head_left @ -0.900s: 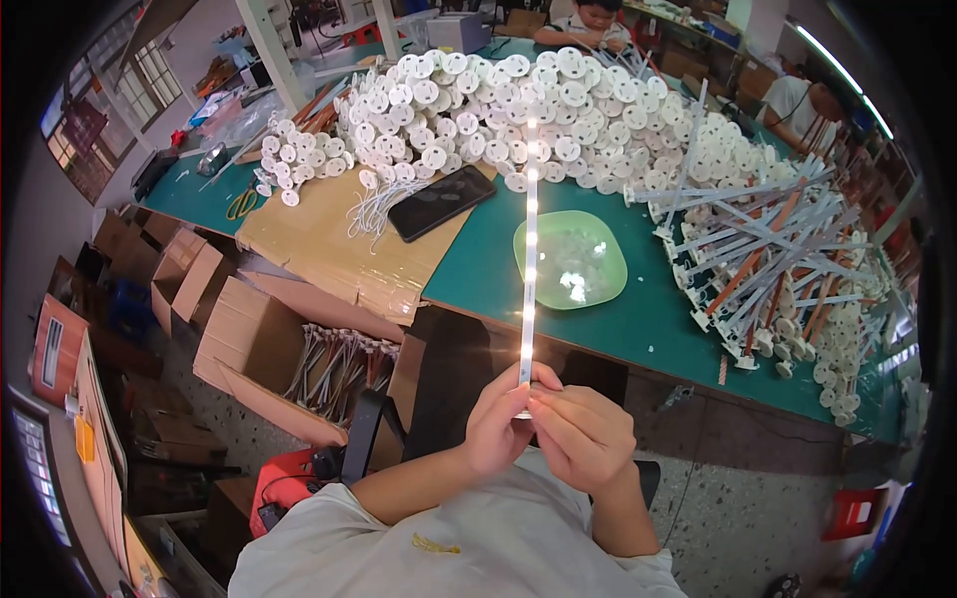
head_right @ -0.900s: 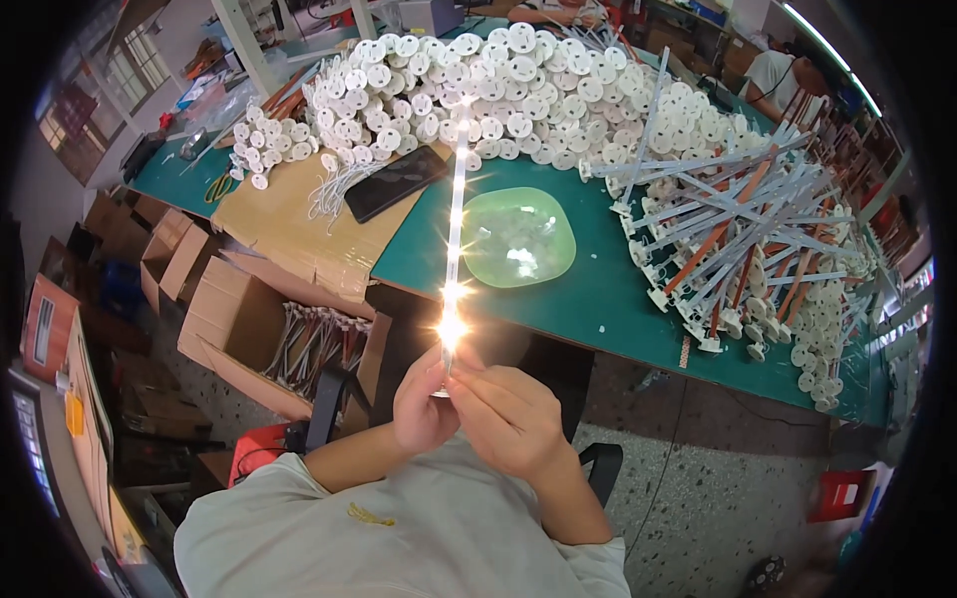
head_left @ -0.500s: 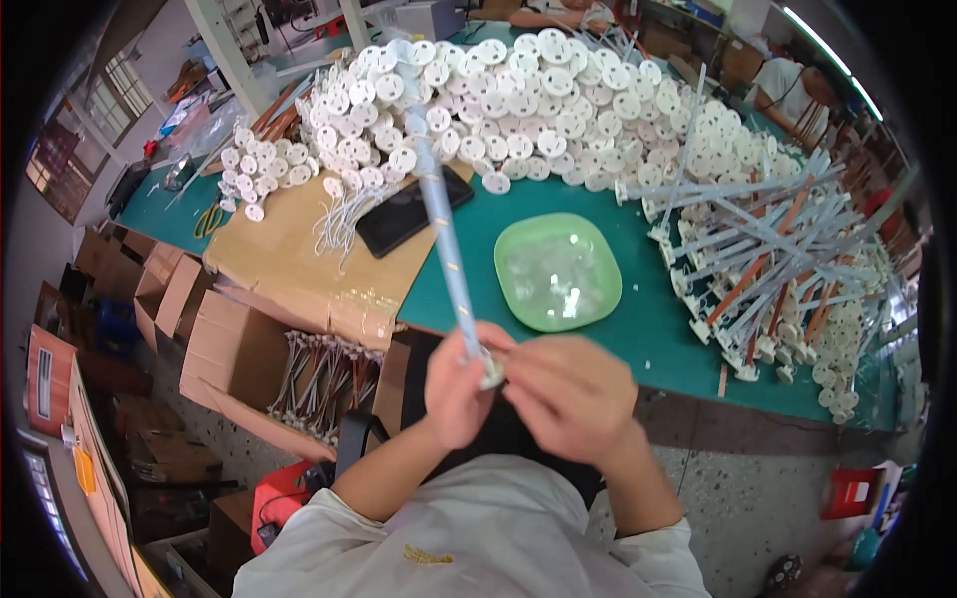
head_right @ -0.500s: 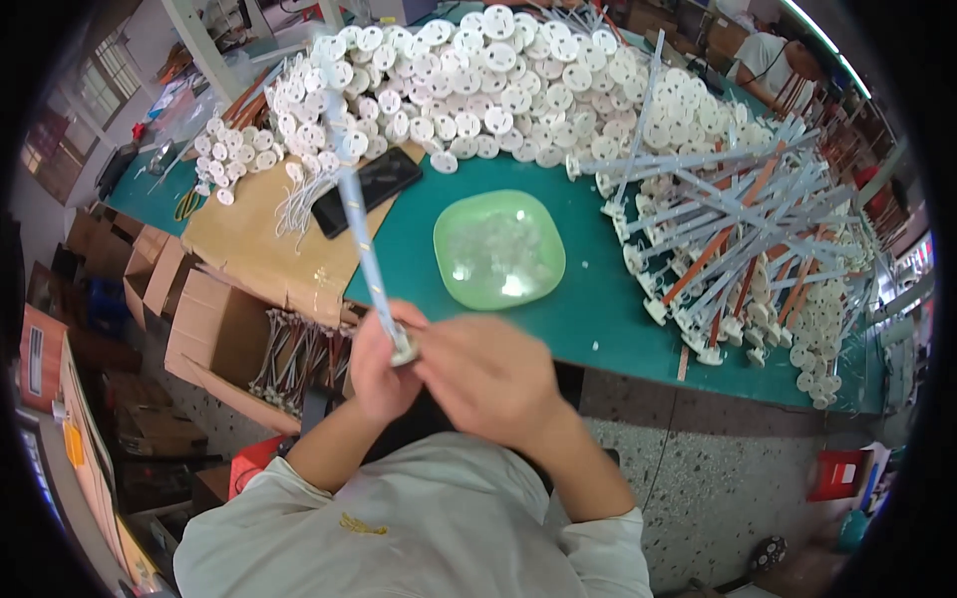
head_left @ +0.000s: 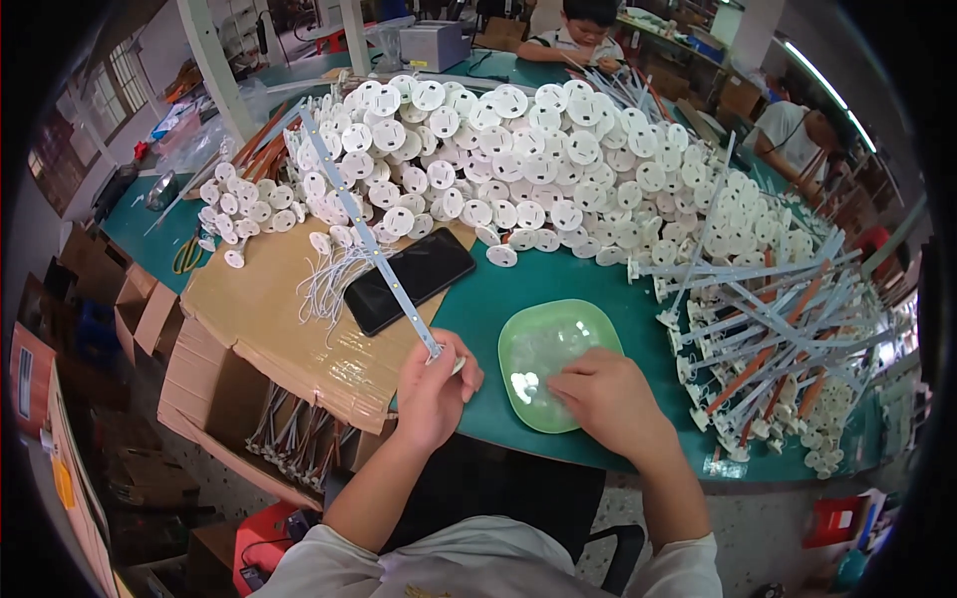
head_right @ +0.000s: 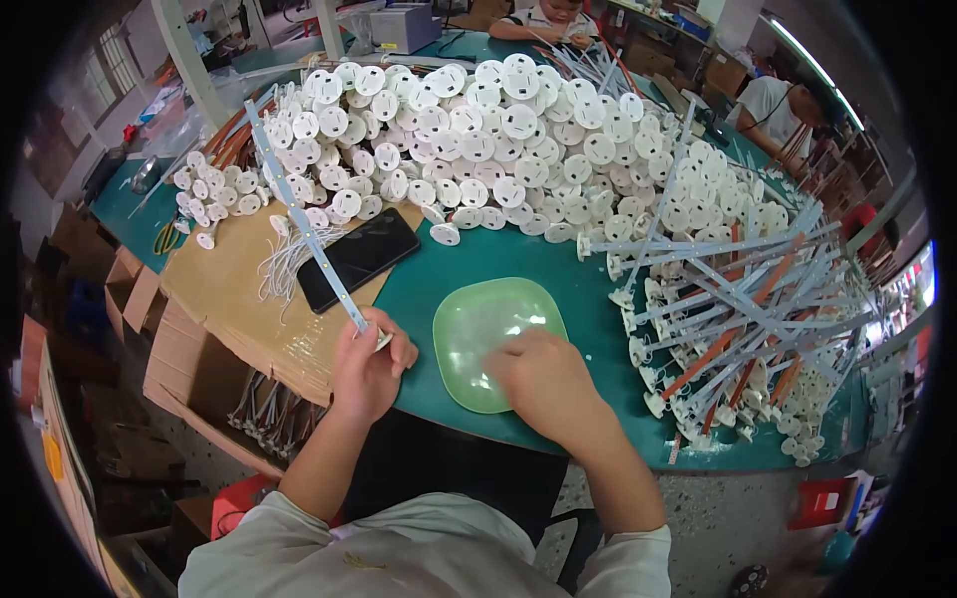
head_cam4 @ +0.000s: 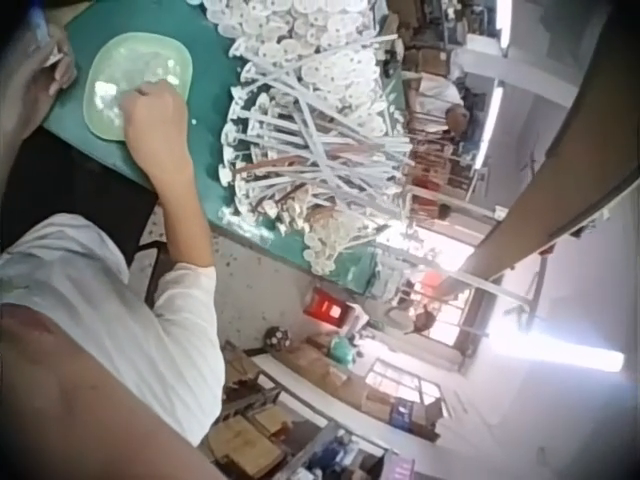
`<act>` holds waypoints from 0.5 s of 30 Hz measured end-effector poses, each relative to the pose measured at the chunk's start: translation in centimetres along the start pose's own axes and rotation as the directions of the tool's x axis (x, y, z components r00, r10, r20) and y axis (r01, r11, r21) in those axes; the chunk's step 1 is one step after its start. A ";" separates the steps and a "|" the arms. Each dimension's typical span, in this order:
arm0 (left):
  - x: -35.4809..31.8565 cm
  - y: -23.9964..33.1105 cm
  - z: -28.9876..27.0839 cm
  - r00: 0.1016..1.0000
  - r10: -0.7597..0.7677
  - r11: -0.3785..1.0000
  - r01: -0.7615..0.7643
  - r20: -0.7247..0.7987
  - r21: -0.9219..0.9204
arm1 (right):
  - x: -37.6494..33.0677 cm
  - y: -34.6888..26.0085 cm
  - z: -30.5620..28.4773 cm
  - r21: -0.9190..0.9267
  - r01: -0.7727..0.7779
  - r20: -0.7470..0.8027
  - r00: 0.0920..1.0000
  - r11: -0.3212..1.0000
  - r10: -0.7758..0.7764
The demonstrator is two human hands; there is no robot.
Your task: Assembling LED light strips by inserting them into white plastic bases.
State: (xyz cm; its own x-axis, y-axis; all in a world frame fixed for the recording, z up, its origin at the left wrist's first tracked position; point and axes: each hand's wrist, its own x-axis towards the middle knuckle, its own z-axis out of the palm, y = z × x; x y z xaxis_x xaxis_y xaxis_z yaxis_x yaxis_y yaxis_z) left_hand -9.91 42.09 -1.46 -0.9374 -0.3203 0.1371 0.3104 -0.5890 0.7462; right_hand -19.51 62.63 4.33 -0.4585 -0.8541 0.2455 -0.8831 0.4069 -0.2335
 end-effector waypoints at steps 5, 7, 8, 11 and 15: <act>0.1 -0.7 -0.4 0.999 0.020 0.999 -0.021 0.031 0.042 | 0.8 -1.4 -1.3 0.107 -0.015 -0.155 0.987 0.994 0.032; 0.4 -0.8 -0.6 0.998 0.038 0.998 -0.041 0.052 0.045 | 0.8 -0.7 -0.9 0.112 -0.001 -0.088 0.996 0.994 0.011; 0.3 -0.9 -0.6 0.998 0.039 0.995 -0.044 0.058 0.085 | 0.5 -0.5 -0.6 0.128 0.004 -0.012 1.000 0.992 -0.003; 0.7 -1.0 -0.3 0.997 0.050 0.992 -0.056 0.054 0.113 | 0.2 -0.7 0.1 0.164 0.028 0.071 0.997 0.986 -0.040; 0.7 -0.6 0.5 1.000 0.018 0.982 -0.022 0.023 0.186 | 0.0 -0.9 0.3 0.101 0.040 0.113 0.992 0.994 -0.051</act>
State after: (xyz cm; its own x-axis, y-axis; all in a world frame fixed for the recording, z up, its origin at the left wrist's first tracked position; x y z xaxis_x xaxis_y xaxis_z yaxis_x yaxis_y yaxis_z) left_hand -10.84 42.59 -1.45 -0.9349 -0.3139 0.1658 0.2964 -0.4332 0.8512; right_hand -18.66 62.13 4.29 -0.3983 -0.9050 0.1495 -0.8861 0.3375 -0.3177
